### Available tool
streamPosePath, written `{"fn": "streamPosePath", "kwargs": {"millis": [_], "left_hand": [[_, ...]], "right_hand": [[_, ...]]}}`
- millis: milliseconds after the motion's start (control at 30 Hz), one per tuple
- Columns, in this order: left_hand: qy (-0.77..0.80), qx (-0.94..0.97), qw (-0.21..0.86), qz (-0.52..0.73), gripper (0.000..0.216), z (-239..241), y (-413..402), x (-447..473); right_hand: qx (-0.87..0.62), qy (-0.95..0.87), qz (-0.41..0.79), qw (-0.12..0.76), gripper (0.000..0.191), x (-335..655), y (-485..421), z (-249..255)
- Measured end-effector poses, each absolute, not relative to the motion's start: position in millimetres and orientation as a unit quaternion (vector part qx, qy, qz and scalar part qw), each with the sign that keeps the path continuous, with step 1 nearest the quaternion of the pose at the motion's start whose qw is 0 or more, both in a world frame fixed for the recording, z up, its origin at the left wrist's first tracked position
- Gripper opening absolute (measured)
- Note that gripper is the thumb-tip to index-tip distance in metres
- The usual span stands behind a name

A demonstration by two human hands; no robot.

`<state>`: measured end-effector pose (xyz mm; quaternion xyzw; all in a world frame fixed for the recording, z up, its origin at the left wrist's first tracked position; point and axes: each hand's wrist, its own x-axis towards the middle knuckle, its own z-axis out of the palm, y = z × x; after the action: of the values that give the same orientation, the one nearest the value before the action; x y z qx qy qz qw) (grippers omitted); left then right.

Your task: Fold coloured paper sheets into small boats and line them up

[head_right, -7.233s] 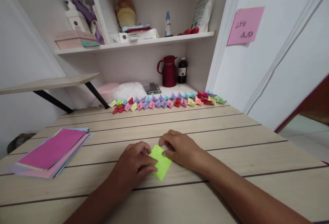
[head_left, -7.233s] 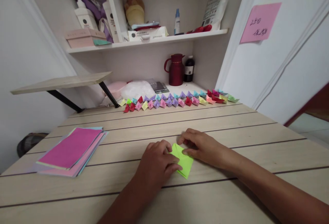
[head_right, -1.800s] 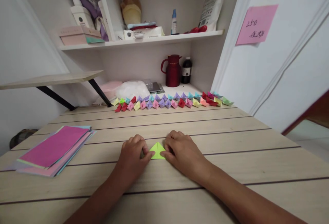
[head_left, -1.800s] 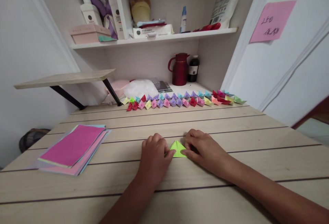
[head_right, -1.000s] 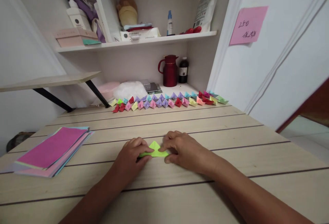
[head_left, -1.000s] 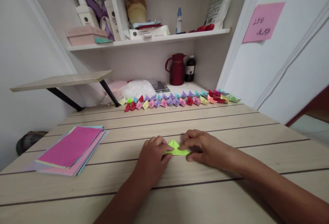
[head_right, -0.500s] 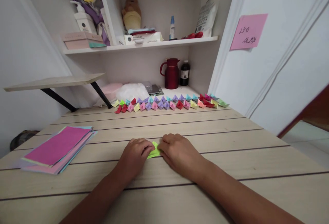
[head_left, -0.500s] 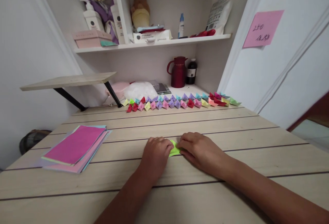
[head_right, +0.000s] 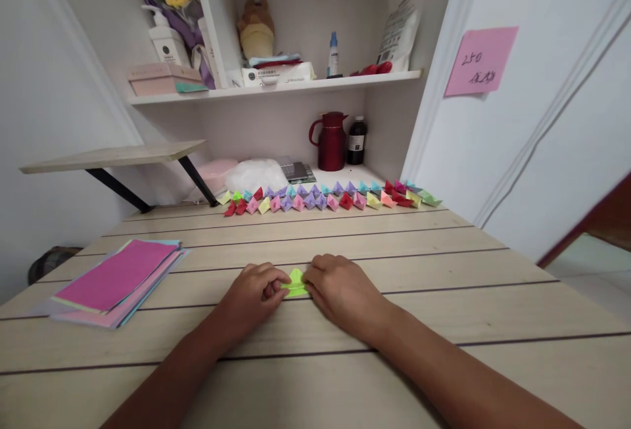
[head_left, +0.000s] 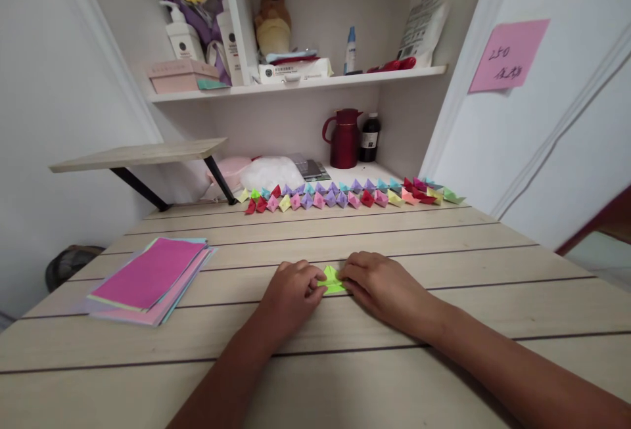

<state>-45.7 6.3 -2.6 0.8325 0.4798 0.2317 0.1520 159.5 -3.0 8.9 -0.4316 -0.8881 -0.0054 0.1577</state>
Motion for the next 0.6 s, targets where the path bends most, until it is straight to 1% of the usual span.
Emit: {"fn": "streamPosePath", "kwargs": {"millis": [100,200,333,500,600], "left_hand": [[0.484,0.830,0.142,0.237,0.011,-3.3,7.5,-43.7],[0.489,0.823,0.158,0.243,0.010,-3.4,8.8,-42.5],[0.491,0.817,0.171,0.251,0.011,-3.9,11.2,-42.2],[0.480,0.818,0.170,0.267,0.013,-6.9,13.3,-43.4],[0.478,0.810,0.188,0.283,0.013,-7.6,13.1,-43.6]], "right_hand": [[-0.432,-0.889,0.000,0.155,0.021,159.9,-2.7,9.6],[-0.436,-0.887,-0.009,0.152,0.019,158.8,-2.1,9.3],[-0.448,-0.881,-0.047,0.145,0.016,153.2,-0.1,9.6],[-0.444,-0.880,-0.087,0.143,0.019,144.7,2.6,7.8],[-0.427,-0.883,-0.126,0.146,0.018,139.7,2.1,4.2]]}}
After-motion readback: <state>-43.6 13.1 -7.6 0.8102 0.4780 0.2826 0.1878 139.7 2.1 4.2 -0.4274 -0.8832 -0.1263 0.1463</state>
